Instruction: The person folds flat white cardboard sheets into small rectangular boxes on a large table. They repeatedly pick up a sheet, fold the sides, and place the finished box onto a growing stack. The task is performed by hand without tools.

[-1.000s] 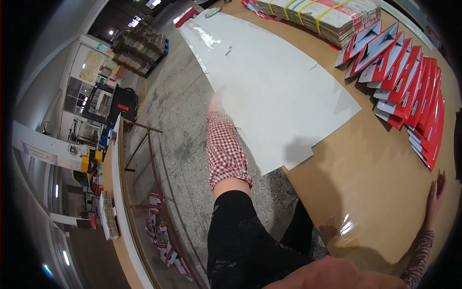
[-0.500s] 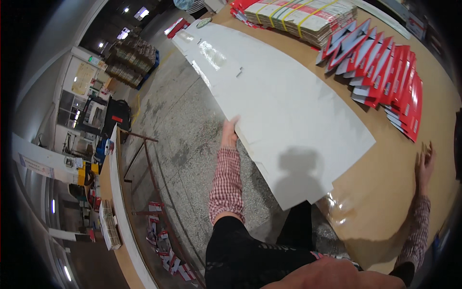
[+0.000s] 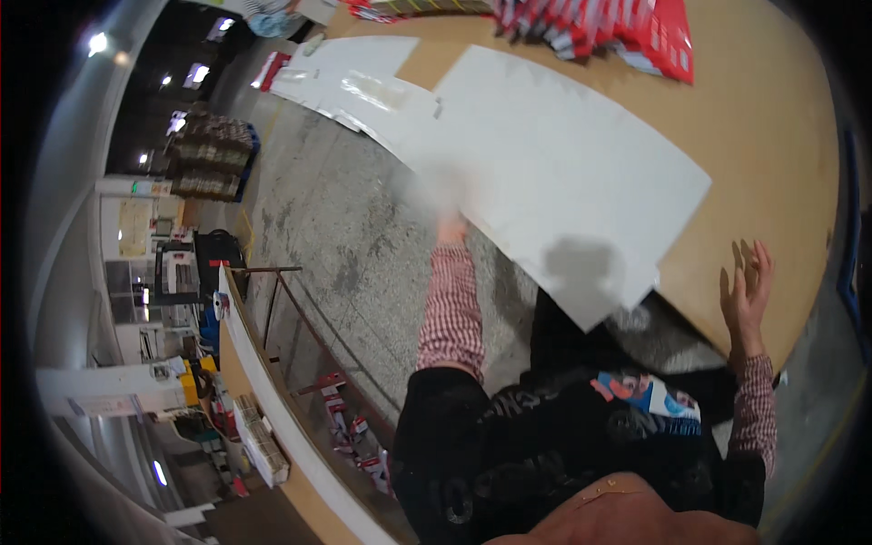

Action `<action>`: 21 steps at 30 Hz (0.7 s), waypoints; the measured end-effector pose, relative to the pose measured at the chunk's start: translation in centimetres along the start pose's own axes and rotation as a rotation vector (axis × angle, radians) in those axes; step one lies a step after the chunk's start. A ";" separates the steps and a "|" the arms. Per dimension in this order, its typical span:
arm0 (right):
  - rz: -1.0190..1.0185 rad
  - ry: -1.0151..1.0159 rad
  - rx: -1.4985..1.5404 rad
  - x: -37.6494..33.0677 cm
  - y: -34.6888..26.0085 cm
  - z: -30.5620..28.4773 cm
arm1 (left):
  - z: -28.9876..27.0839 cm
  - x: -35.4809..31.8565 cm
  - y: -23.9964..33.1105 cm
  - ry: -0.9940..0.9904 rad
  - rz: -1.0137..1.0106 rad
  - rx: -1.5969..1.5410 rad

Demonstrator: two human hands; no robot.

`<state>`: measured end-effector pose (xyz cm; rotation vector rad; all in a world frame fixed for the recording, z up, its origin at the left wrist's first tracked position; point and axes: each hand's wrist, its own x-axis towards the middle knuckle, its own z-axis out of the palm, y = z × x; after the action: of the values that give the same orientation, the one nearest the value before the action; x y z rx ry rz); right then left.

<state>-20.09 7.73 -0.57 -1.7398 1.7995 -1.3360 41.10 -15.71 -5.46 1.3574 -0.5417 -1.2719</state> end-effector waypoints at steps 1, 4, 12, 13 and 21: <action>0.026 0.008 0.027 -1.6 0.7 -0.6 | 0.1 -0.9 -0.8 0.016 0.061 0.197; 0.094 0.074 0.012 -3.8 1.0 -2.8 | 8.6 -8.6 -1.6 0.143 0.475 0.934; 0.170 0.210 0.070 -3.6 0.5 -2.4 | 15.0 -31.1 -5.7 -0.674 0.991 1.554; 0.156 0.208 0.061 -3.8 0.5 -2.4 | 14.8 -31.3 -5.9 -0.687 1.033 1.538; -0.314 0.140 -0.091 -3.9 -8.8 -4.5 | 20.7 -32.5 0.0 -1.088 1.452 1.204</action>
<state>-17.19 14.50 7.13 -2.0943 1.7338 -1.5517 12.72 4.46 11.12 0.4747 -2.6980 -0.1652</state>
